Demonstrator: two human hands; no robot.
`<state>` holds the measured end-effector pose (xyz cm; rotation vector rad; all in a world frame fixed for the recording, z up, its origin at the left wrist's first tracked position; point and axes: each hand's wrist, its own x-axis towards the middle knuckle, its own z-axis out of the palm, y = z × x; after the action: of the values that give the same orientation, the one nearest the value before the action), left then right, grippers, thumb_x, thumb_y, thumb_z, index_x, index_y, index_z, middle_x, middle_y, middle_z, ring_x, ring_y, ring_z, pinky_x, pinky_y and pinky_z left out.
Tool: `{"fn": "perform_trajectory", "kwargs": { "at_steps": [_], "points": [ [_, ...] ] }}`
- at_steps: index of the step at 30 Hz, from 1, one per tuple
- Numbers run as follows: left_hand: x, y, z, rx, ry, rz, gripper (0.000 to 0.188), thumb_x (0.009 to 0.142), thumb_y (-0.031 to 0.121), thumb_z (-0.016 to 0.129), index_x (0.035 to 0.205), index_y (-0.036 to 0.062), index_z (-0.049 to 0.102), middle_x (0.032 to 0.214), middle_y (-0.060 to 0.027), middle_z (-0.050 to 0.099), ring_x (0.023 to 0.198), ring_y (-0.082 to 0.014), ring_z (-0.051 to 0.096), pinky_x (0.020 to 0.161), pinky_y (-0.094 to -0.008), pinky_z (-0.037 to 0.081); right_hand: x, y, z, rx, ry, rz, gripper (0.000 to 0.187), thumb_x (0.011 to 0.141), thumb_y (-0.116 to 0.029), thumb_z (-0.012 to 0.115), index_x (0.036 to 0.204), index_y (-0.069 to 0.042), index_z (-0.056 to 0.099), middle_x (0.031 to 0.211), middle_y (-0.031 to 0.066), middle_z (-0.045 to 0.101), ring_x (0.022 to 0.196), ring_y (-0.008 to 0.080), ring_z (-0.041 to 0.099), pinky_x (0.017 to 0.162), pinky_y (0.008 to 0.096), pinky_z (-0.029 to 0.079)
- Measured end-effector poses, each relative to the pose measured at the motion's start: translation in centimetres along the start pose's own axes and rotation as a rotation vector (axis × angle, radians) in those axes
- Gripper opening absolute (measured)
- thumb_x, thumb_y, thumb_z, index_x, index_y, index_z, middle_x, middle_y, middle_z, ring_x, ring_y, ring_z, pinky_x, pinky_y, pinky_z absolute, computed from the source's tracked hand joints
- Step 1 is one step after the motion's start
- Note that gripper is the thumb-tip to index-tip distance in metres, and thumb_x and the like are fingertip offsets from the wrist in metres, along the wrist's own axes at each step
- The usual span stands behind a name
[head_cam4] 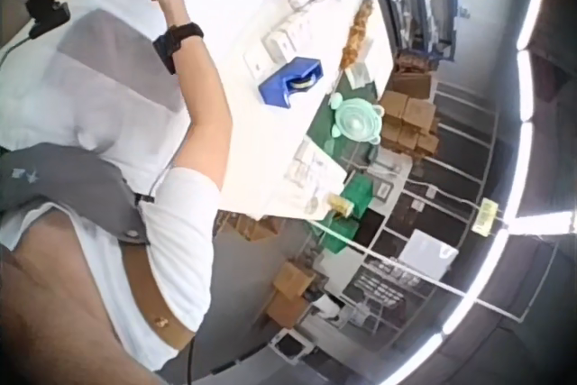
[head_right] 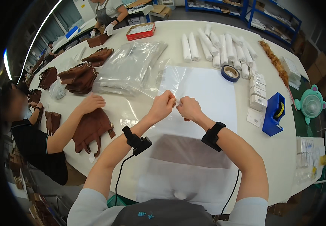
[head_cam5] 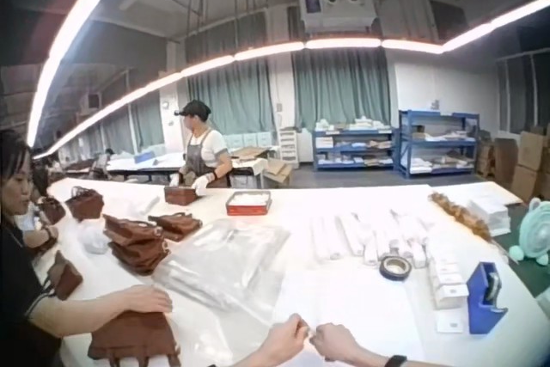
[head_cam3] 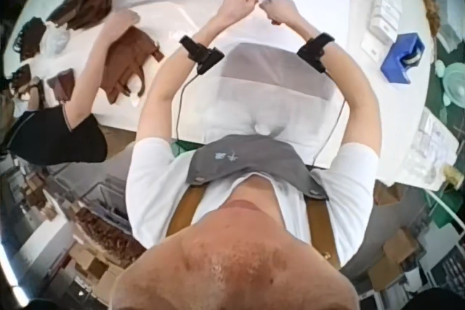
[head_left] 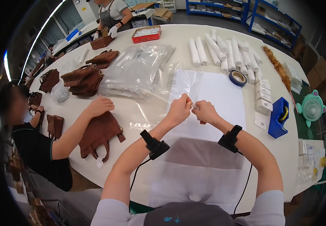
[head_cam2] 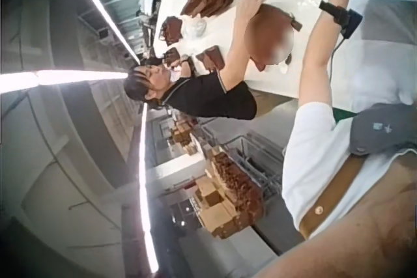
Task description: The person places a brown handbag onto a white sheet of paper, inserts a rolled paper filler into the bag, and wraps the bag in a translucent protective sheet. They then place the wrapped item into a clear plastic bag and set it aside in a green bin. The process is repeated with a second handbag.
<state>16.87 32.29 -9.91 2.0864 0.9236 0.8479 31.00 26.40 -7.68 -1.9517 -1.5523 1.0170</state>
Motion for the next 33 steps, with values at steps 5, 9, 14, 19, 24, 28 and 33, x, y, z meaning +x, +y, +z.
{"fn": "perform_trajectory", "kwargs": {
  "at_steps": [5, 9, 14, 19, 24, 28, 33],
  "points": [
    [-0.4, 1.3, 0.2, 0.191, -0.208, 0.169, 0.009, 0.08, 0.005, 0.058, 0.088, 0.0032, 0.054, 0.078, -0.0122, 0.059, 0.073, -0.031, 0.059, 0.065, -0.0403, 0.046, -2.4, 0.8, -2.8, -0.09, 0.071, 0.005, 0.034, 0.096, -0.023, 0.042, 0.083, 0.004, 0.059, 0.055, 0.0134, 0.06, 0.041, 0.0239, 0.06, 0.04, 0.0339, 0.05],
    [0.2, -4.1, -2.6, 0.518, 0.001, 0.028, 0.009, 0.078, 0.007, 0.06, 0.085, 0.008, 0.057, 0.08, -0.0109, 0.062, 0.077, -0.0334, 0.061, 0.067, -0.0429, 0.047, -2.4, 6.9, -8.5, 0.025, 0.199, 0.153, 0.042, 0.099, -0.027, 0.037, 0.079, 0.004, 0.055, 0.051, 0.0172, 0.059, 0.037, 0.0254, 0.058, 0.031, 0.0351, 0.047],
    [4.8, -7.1, -9.5, 0.349, 0.051, -0.296, 0.018, 0.078, 0.012, 0.059, 0.088, 0.0064, 0.073, 0.079, -0.0159, 0.068, 0.077, -0.0289, 0.067, 0.068, -0.0401, 0.051, -1.8, 9.2, -17.2, 0.082, 0.628, 0.119, 0.04, 0.099, -0.029, 0.036, 0.095, 0.004, 0.058, 0.05, 0.0142, 0.054, 0.034, 0.022, 0.054, 0.03, 0.0331, 0.043],
    [7.1, 11.0, -16.4, -0.338, 0.568, 0.38, 0.032, 0.078, -0.006, 0.044, 0.099, -0.0007, 0.067, 0.058, 0.006, 0.049, 0.047, 0.0003, 0.037, 0.043, -0.0177, 0.027, -8.4, 1.2, -25.2, 0.03, 1.215, -0.804, 0.028, 0.087, -0.003, 0.04, 0.107, 0.004, 0.059, 0.069, 0.0114, 0.062, 0.055, 0.0155, 0.06, 0.052, 0.028, 0.048],
    [3.6, 7.9, -11.6, 0.324, 0.51, 0.331, 0.03, 0.09, 0.028, 0.062, 0.081, -0.0005, 0.061, 0.049, -0.0009, 0.046, 0.044, -0.0122, 0.045, 0.051, -0.0261, 0.041, -9.2, 12.5, -23.5, -0.276, 1.05, -0.352, 0.024, 0.093, -0.014, 0.048, 0.1, 0.004, 0.061, 0.08, 0.0116, 0.066, 0.076, 0.0163, 0.066, 0.067, 0.0269, 0.053],
    [-1.7, -4.1, -8.3, 0.078, -0.497, -0.696, 0.034, 0.089, 0.033, 0.062, 0.089, -0.0002, 0.069, 0.07, -0.0088, 0.069, 0.06, -0.0119, 0.062, 0.045, -0.0223, 0.039, -5.9, 17.9, -13.3, 0.414, 0.213, 0.426, 0.019, 0.092, -0.015, 0.057, 0.101, 0.001, 0.059, 0.083, 0.0084, 0.063, 0.063, 0.0126, 0.064, 0.049, 0.0227, 0.052],
    [-2.7, -7.2, -9.1, -0.602, -0.323, -0.655, 0.037, 0.089, 0.015, 0.061, 0.117, -0.008, 0.056, 0.113, -0.0167, 0.064, 0.106, -0.0178, 0.062, 0.05, -0.0189, 0.051, -6.5, 19.9, -10.5, 0.939, 0.23, 0.401, 0.017, 0.09, -0.011, 0.06, 0.106, -0.003, 0.058, 0.09, 0.0046, 0.063, 0.062, 0.0083, 0.063, 0.047, 0.0156, 0.051]
  ]
}}
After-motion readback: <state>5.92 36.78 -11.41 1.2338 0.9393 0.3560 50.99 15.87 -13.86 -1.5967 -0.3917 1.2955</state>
